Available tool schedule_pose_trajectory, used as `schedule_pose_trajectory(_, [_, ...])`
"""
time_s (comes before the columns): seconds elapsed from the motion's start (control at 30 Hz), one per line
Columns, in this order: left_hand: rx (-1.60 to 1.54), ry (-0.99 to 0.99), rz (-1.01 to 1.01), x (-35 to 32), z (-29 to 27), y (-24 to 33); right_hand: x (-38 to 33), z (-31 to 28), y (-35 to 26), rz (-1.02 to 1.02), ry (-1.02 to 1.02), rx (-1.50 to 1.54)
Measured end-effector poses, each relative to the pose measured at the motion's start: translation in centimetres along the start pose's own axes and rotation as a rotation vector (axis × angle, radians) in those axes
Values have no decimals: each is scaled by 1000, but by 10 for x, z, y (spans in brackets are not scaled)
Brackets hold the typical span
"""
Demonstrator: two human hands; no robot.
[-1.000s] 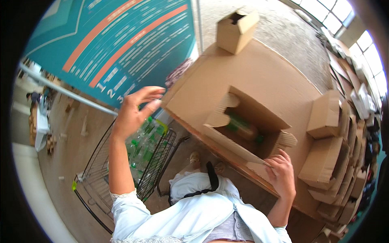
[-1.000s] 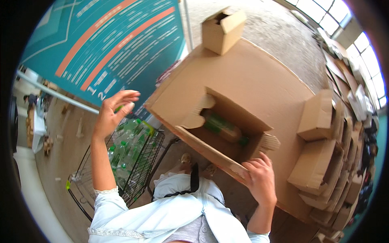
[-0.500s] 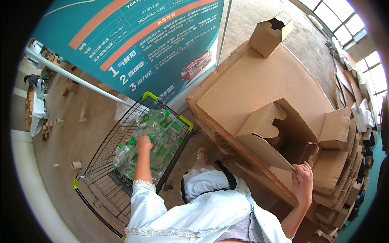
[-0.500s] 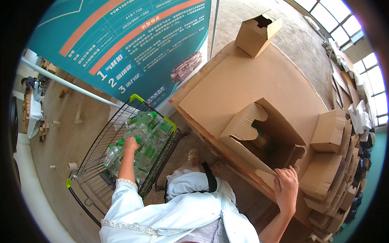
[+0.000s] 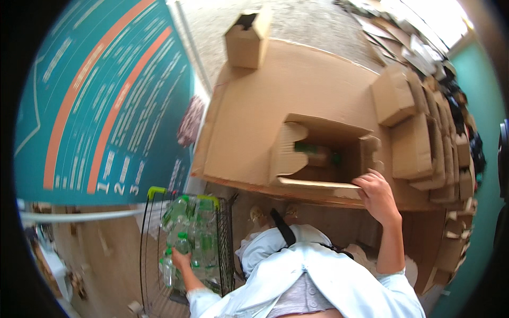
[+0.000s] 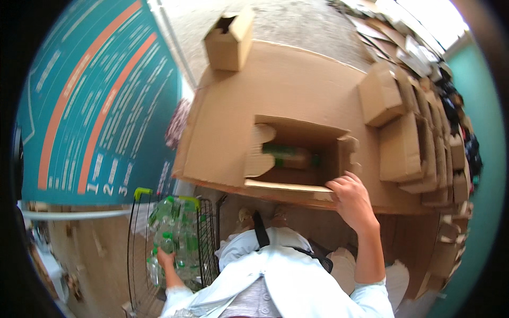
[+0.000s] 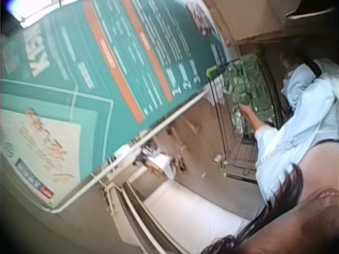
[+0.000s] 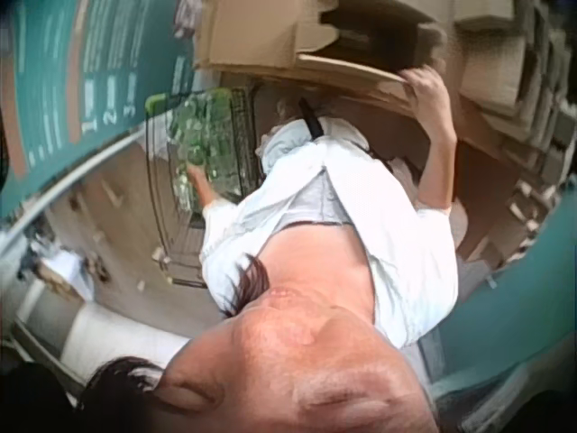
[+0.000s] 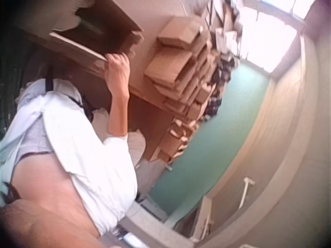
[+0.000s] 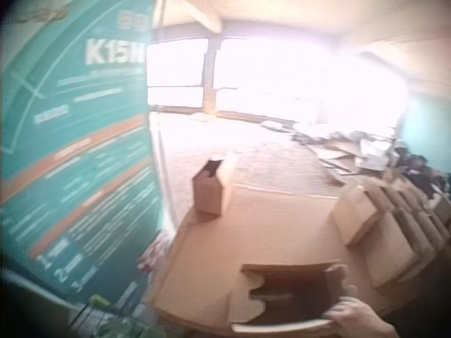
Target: The person places bottles into individual cardboard boxes by hand and stacks the boxes on a table.
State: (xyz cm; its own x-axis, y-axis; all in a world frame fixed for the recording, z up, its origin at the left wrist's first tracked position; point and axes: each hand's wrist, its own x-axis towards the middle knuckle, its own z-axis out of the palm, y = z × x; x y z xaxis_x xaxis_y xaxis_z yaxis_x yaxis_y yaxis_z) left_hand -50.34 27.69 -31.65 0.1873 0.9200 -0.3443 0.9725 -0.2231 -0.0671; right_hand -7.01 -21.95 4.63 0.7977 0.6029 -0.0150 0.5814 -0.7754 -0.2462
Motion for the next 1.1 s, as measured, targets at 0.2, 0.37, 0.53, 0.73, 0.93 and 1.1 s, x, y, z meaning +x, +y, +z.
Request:
schedule_pose_trajectory(0.2, [-490,320,166,-34,-89,75,-2,5,16,-62,35,51])
schedule_pose_trajectory(0.37, [-1267,505,552,-70,-232,179,-3,10,24,-145,5,68])
schedule_pose_trajectory(0.53, [-1903,-108,1228,-168,-338,320,-8,13,27,-264,28,91])
schedule_pose_trajectory(0.73, [-1014,-440,1662,-303,-347,470,-20,3,44,-259,153,108])
schedule_pose_trajectory(0.93, [213,-494,1658,-300,-291,537,-27,16,64,-342,208,141])
schedule_pose_trajectory(1.1, [640,-558,1631,-277,-244,541,-27,19,69,-386,213,187])
